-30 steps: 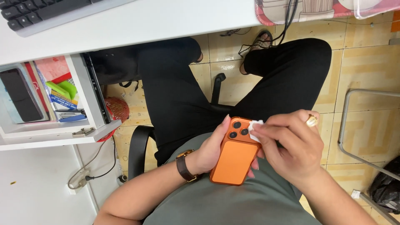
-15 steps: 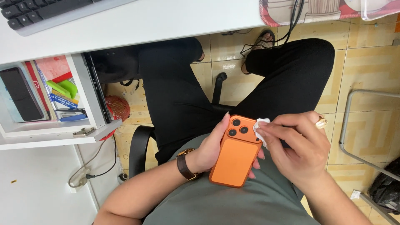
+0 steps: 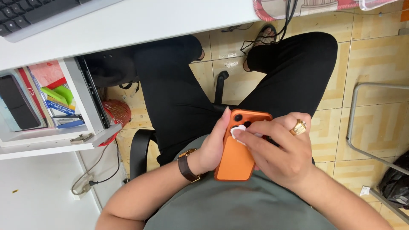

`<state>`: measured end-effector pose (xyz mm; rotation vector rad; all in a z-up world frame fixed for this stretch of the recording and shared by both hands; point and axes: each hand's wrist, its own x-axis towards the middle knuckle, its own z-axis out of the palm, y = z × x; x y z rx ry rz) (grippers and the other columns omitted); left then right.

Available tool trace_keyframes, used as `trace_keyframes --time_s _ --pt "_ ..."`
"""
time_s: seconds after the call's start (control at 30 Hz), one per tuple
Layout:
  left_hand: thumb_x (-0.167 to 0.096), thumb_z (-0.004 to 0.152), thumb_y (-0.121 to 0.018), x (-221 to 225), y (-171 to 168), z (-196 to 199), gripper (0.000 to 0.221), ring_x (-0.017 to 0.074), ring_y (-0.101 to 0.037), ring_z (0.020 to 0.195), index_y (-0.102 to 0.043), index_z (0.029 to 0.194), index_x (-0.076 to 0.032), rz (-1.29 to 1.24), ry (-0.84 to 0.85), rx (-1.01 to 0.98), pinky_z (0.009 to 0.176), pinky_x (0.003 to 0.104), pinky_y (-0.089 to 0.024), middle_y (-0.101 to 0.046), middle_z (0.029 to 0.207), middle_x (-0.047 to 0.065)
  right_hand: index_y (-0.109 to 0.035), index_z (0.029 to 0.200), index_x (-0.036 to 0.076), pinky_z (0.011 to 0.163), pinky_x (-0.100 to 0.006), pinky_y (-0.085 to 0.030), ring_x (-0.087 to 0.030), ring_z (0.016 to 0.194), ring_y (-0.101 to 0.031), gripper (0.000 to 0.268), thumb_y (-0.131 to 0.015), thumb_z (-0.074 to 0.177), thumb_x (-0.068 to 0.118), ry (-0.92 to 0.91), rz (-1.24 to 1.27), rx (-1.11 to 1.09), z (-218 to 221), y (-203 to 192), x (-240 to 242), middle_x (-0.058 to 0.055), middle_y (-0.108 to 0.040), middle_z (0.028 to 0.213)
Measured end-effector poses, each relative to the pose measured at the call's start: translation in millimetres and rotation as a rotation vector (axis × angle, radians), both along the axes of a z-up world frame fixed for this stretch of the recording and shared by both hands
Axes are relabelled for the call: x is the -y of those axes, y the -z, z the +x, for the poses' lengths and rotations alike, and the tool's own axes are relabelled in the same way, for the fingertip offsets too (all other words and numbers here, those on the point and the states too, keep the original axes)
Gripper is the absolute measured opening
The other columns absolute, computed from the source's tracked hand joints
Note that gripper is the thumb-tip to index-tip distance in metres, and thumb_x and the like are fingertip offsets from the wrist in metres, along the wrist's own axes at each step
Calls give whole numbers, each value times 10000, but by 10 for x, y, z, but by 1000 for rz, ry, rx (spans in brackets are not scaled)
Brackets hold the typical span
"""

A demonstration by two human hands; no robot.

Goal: Cleaning a smartphone screen with a cloth and then testing the device's touchscreen and interface.

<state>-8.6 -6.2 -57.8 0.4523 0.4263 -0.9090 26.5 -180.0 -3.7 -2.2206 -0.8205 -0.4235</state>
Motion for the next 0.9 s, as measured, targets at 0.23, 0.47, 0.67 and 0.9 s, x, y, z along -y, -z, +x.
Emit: trace_keyframes --time_s 0.23,0.47,0.67,0.9 --pt "-752 1067 -321 -42 24 113 863 300 -741 931 -647 1385 -19 -28 -139 -96 815 447 -615 -734 1105 199 -792 1052 184 861 -394 -314 -178 746 -558 253 -701 1007 -48 47 -78 -170 5 45 -51 -2 -708 1051" --pt "-794 1053 -299 -91 -153 275 954 264 -699 995 -601 1463 12 -229 -226 -36 897 377 -562 -725 1077 179 -812 1075 235 843 -388 -312 -165 777 -472 262 -633 1041 47 -150 -16 -137 -178 35 -170 96 -695 1009" --pt "-609 1149 -367 58 -207 306 650 190 -704 1036 -688 1185 -44 -99 -279 128 961 312 -540 -726 1089 70 -826 1030 120 793 -410 -302 -209 722 -508 192 -683 1034 -9 -29 54 -4 217 -44 -230 -53 -698 983" --pt "-730 1086 -311 -109 -310 497 930 269 -680 885 -608 1406 91 -185 -328 91 872 377 -594 -703 1055 213 -833 1001 214 815 -356 -319 -145 742 -475 115 -784 986 110 -77 43 -48 -202 23 -290 84 -694 943"
